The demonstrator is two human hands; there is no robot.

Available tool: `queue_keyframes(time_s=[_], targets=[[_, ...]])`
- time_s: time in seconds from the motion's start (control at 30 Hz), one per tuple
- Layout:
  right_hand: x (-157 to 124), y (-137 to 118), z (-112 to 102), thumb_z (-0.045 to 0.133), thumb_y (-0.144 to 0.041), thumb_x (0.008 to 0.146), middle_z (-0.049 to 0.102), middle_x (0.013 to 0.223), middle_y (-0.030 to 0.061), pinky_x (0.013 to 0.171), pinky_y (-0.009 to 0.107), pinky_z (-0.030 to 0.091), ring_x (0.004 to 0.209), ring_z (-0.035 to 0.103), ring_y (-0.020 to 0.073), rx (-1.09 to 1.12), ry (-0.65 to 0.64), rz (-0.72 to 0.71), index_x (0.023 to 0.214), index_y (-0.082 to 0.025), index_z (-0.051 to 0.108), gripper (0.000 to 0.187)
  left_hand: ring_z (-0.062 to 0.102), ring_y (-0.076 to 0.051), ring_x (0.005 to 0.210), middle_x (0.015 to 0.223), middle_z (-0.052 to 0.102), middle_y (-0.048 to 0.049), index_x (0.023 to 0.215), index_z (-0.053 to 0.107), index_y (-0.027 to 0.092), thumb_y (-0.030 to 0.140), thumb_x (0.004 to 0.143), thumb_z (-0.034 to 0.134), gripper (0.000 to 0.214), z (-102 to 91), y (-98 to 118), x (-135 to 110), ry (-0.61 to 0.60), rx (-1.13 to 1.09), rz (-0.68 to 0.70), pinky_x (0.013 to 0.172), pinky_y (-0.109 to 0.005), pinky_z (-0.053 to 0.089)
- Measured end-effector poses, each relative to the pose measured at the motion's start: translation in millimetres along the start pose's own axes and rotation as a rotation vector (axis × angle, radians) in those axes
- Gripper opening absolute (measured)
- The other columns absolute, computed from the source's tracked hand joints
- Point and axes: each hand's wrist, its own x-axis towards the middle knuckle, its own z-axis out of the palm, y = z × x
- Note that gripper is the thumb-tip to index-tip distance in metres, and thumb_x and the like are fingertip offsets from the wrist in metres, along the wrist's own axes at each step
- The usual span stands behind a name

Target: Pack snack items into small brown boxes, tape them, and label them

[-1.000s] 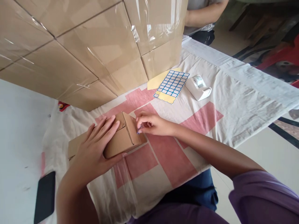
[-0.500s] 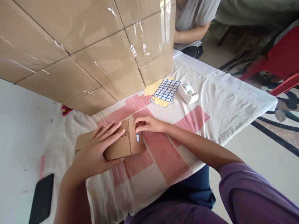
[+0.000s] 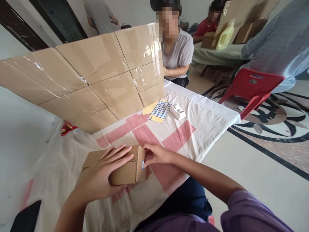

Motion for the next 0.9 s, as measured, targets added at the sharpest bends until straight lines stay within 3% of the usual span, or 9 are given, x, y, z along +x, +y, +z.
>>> queue_keyframes(time_s=[0.1,0.23,0.33,0.47,0.6,0.67,0.73,0.8,0.9], targets=[[-6,-3,2,0.091,-0.057,0.069,0.064,0.102,0.0030,0.081,0.029,0.049,0.090,0.059,0.0182,-0.014,0.031,-0.007,0.100,-0.018,0.064,0.056,0.036,-0.031,0.155,0.169,0.036,-0.0031,0.161,0.033,0.035,0.045,0.084,0.070,0.086,-2.0,4,0,-0.026,-0.047,-0.019,0.125,-0.053,0.035],[-6,-11,-3,0.080,-0.055,0.084,0.068,0.106,0.0062,0.092,0.035,0.053,0.100,0.065,0.0210,0.106,-0.019,0.008,0.105,-0.017,0.065,0.045,0.034,-0.032,0.156,0.170,0.034,-0.0040,0.160,0.037,0.033,0.050,0.081,0.075,0.089,-4.1,3,3,-0.060,-0.106,-0.049,0.127,-0.057,0.031],[-5,-14,-5,0.080,-0.051,0.084,0.069,0.113,0.0076,0.097,0.037,0.052,0.105,0.067,0.0214,0.118,-0.054,0.040,0.110,-0.017,0.065,0.045,0.031,-0.033,0.157,0.170,0.032,-0.0039,0.159,0.037,0.033,0.052,0.080,0.076,0.090,-3.7,1,3,-0.057,-0.123,-0.049,0.128,-0.058,0.028],[-4,-9,-1,0.088,-0.046,0.076,0.070,0.112,0.0065,0.097,0.038,0.052,0.105,0.066,0.0220,0.051,0.023,0.069,0.109,-0.018,0.066,0.049,0.031,-0.032,0.158,0.171,0.031,-0.0041,0.160,0.036,0.033,0.052,0.081,0.075,0.091,-3.4,2,4,-0.050,-0.111,-0.045,0.129,-0.057,0.026],[-11,-7,1,0.075,-0.051,0.087,0.070,0.114,0.0090,0.100,0.043,0.052,0.107,0.066,0.0235,0.125,0.111,0.086,0.112,-0.018,0.067,0.042,0.030,-0.032,0.158,0.171,0.031,-0.0041,0.161,0.036,0.031,0.052,0.081,0.074,0.091,-4.8,3,6,-0.052,-0.113,-0.057,0.129,-0.055,0.026],[-18,-13,6,0.081,-0.050,0.082,0.063,0.135,0.0124,0.104,0.044,0.051,0.120,0.063,0.0262,0.114,0.048,0.091,0.134,-0.020,0.061,0.063,0.030,-0.032,0.158,0.171,0.031,-0.0038,0.160,0.036,0.031,0.051,0.081,0.074,0.090,-5.5,4,7,-0.050,-0.111,-0.060,0.129,-0.056,0.027],[-23,-24,16,0.091,-0.047,0.069,0.049,0.154,0.0139,0.109,0.043,0.048,0.134,0.055,0.0288,0.072,-0.018,0.084,0.157,-0.025,0.040,0.104,0.032,-0.032,0.157,0.171,0.031,-0.0035,0.161,0.035,0.031,0.049,0.081,0.074,0.090,-5.4,4,7,-0.041,-0.102,-0.055,0.129,-0.056,0.028],[-25,-35,33,0.096,-0.044,0.060,0.040,0.161,0.0145,0.115,0.044,0.044,0.142,0.048,0.0302,0.022,0.020,0.059,0.166,-0.028,0.018,0.133,0.031,-0.033,0.157,0.171,0.032,-0.0035,0.161,0.035,0.032,0.049,0.081,0.074,0.091,-3.9,4,4,-0.016,-0.088,-0.044,0.128,-0.056,0.031],[-29,-43,55,0.098,-0.039,0.054,0.039,0.160,0.0162,0.120,0.048,0.039,0.145,0.044,0.0330,-0.023,0.174,0.036,0.166,-0.026,0.012,0.142,0.022,-0.040,0.160,0.171,0.031,-0.0042,0.159,0.038,0.034,0.053,0.081,0.075,0.089,3.7,5,-8,0.135,-0.021,-0.072,0.124,-0.061,0.035]])
